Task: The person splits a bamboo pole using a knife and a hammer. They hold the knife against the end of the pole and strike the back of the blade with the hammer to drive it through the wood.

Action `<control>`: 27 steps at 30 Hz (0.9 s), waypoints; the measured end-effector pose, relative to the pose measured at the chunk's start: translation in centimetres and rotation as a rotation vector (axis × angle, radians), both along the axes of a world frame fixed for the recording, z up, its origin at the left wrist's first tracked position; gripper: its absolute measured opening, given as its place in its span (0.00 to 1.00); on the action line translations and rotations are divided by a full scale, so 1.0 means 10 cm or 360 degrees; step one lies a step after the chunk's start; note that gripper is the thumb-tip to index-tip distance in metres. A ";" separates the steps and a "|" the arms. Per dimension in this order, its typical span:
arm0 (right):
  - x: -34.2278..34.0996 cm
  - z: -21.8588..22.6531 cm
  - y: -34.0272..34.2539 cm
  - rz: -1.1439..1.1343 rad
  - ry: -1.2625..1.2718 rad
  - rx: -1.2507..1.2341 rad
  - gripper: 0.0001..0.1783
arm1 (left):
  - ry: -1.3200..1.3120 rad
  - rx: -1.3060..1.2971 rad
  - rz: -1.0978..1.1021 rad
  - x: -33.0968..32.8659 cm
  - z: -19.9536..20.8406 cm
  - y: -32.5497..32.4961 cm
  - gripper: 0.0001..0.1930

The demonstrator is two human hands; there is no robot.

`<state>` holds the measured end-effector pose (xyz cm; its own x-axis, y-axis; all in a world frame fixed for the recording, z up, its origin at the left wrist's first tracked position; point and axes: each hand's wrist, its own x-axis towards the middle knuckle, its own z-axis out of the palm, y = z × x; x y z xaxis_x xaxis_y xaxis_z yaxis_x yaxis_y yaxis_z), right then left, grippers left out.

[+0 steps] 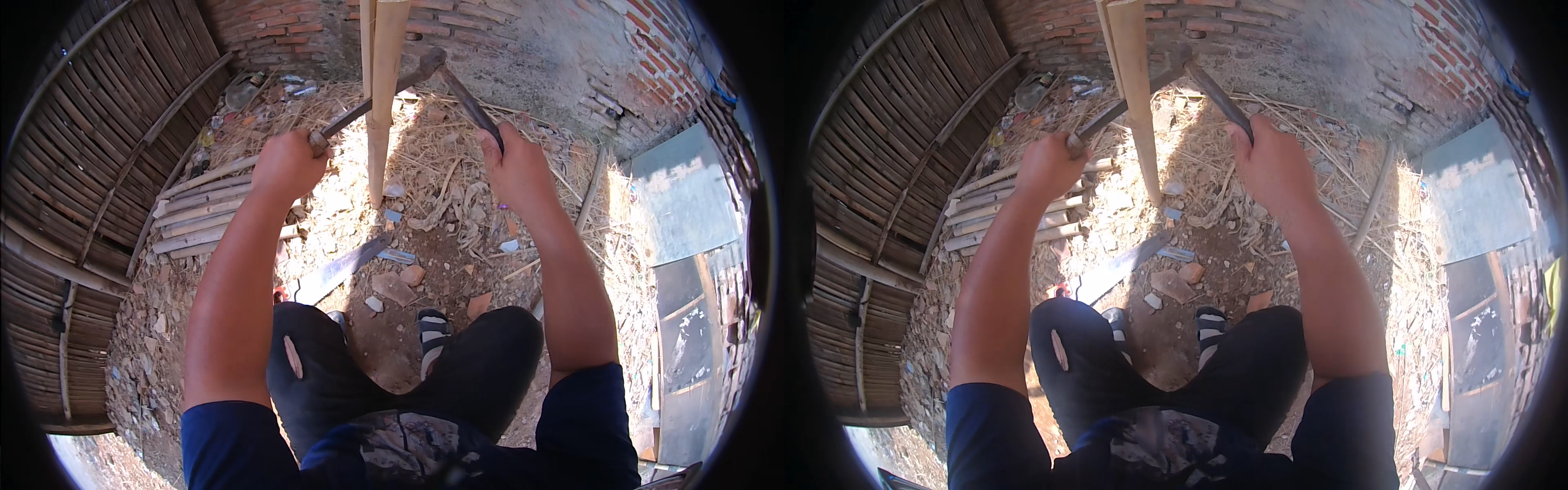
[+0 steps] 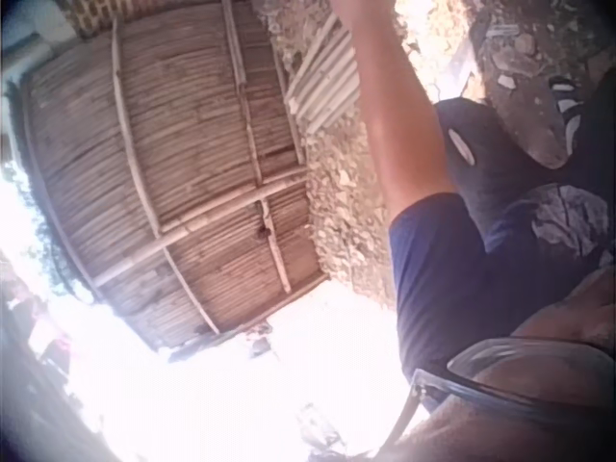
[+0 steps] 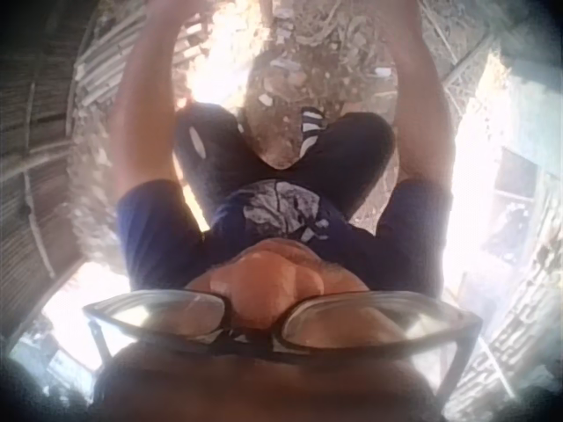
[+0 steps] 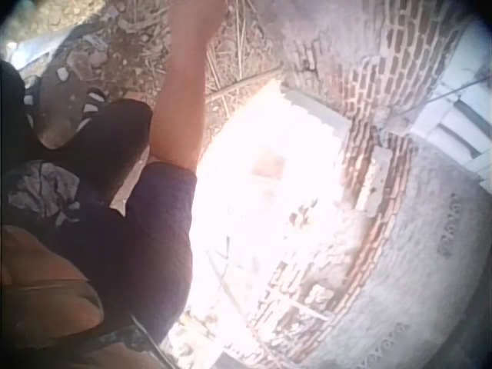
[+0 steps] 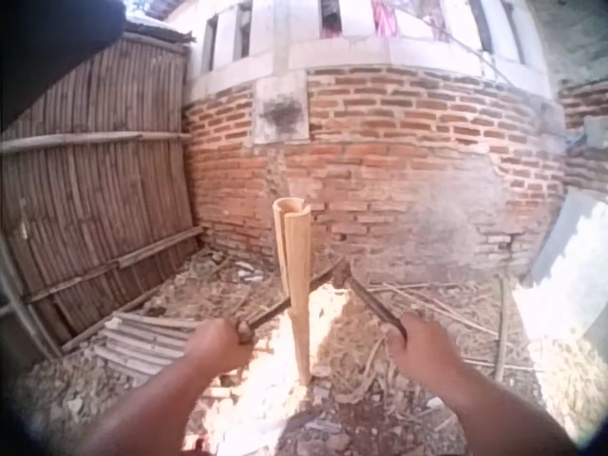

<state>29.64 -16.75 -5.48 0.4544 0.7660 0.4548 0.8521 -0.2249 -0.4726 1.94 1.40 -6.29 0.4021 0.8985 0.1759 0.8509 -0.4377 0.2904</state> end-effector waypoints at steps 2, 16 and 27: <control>0.03 0.00 0.03 -0.0075 -0.0045 -0.0236 0.30 | 0.0006 0.0013 0.0007 -0.03 0.02 0.01 0.22; -0.12 0.00 0.11 0.0002 0.0140 -0.0120 0.30 | -0.0015 0.0035 -0.0021 -0.04 -0.03 -0.01 0.21; 0.10 -0.08 0.13 0.0007 0.0026 0.0130 0.31 | 0.0067 -0.0076 0.0028 0.08 0.09 -0.19 0.15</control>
<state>30.65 -15.49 -6.24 0.4592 0.7285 0.5084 0.8449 -0.1813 -0.5033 2.73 -0.46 -5.34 0.3924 0.9125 0.1160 0.8703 -0.4091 0.2741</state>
